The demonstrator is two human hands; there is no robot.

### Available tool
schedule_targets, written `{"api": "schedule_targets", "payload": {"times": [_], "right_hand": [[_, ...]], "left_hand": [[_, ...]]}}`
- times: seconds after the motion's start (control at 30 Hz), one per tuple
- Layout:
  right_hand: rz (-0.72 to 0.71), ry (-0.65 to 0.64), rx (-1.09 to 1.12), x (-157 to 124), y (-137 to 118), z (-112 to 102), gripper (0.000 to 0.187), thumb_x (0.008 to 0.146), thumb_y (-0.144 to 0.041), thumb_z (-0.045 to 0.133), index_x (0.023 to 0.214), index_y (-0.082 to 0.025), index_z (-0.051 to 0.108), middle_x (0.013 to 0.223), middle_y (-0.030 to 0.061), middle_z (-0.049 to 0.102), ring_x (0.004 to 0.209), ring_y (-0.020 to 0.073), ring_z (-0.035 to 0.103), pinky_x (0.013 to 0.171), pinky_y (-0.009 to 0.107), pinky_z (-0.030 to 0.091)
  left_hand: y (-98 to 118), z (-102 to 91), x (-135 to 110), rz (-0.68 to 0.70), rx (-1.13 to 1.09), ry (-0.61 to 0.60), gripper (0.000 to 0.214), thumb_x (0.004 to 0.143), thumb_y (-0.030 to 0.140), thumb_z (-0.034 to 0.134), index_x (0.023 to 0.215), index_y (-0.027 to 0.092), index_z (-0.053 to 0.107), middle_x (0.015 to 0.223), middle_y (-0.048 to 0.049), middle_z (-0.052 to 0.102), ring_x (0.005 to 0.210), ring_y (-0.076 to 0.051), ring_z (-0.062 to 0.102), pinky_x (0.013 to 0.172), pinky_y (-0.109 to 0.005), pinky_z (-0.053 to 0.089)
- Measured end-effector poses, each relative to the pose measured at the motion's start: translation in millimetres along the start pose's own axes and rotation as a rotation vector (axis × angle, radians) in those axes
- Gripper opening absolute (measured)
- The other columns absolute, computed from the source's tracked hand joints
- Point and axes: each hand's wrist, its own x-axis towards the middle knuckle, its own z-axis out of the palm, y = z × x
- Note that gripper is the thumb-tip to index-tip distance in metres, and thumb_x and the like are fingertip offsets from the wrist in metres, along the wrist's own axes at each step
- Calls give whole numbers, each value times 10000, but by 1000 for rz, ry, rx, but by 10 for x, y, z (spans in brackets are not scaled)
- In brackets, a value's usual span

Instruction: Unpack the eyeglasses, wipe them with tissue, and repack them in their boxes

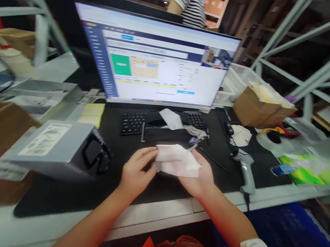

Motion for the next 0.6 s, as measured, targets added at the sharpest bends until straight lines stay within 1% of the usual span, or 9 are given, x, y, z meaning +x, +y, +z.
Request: {"api": "schedule_targets", "payload": {"times": [0.07,0.13,0.2,0.27,0.33,0.4,0.43,0.5,0.6], "right_hand": [[34,24,22,31,-51,-29,450,959,-417,340,993,-135,690,1023,139,762,1101,291,681,1055,514,468],[93,28,29,12,-126,-109,399,946,-418,398,968,-131,673,944,132,762,1046,280,695,1019,478,489],[101,18,-8,-93,-232,-236,320,897,-402,503,920,-130,669,875,119,755,972,263,708,973,424,510],[22,7,-106,-268,-397,-398,224,800,-339,601,853,-133,671,820,97,744,869,228,708,898,352,531],[-106,15,-287,-451,-678,-581,187,701,-274,615,801,-129,679,791,84,733,770,199,690,793,304,541],[-212,87,-621,-569,-1116,-768,234,675,-264,569,804,-115,696,822,101,736,742,204,681,715,304,541],[-266,195,-847,-591,-1392,-858,256,704,-263,537,831,-113,701,853,107,743,757,211,687,710,307,542],[-253,543,-1482,-553,-2016,-1036,293,811,-253,499,976,-150,718,955,58,755,815,187,696,718,263,529],[-194,826,-1711,-358,-2922,-1313,224,831,-192,590,989,-116,730,1020,84,746,942,237,685,783,275,508]], "left_hand": [[-54,6,-6,-58,-64,46,304,836,198,696,1138,230,713,1117,-79,715,1013,-237,703,908,-399,607],[-98,27,3,-230,-223,84,318,833,247,720,1149,214,706,1134,-84,699,946,-224,723,856,-372,620],[-107,49,21,-416,-391,136,331,822,282,747,1137,189,701,1135,-87,693,917,-217,737,830,-345,622],[-85,58,37,-529,-494,200,346,787,296,791,1101,178,705,1092,-71,704,903,-206,741,832,-316,615],[-54,59,40,-563,-530,232,355,754,291,825,1073,181,714,1057,-51,712,893,-184,739,854,-282,601],[-38,61,27,-558,-538,215,350,757,284,826,1074,185,716,1052,-42,711,898,-169,737,880,-259,588],[-38,63,16,-547,-536,199,345,766,283,819,1081,186,715,1057,-43,708,906,-167,736,887,-252,585],[-51,68,-12,-520,-512,172,341,780,281,805,1093,183,711,1057,-48,706,907,-168,736,881,-246,586],[-77,63,-52,-467,-452,123,356,779,297,802,1099,173,708,1041,-62,712,914,-187,734,891,-278,593]]}}
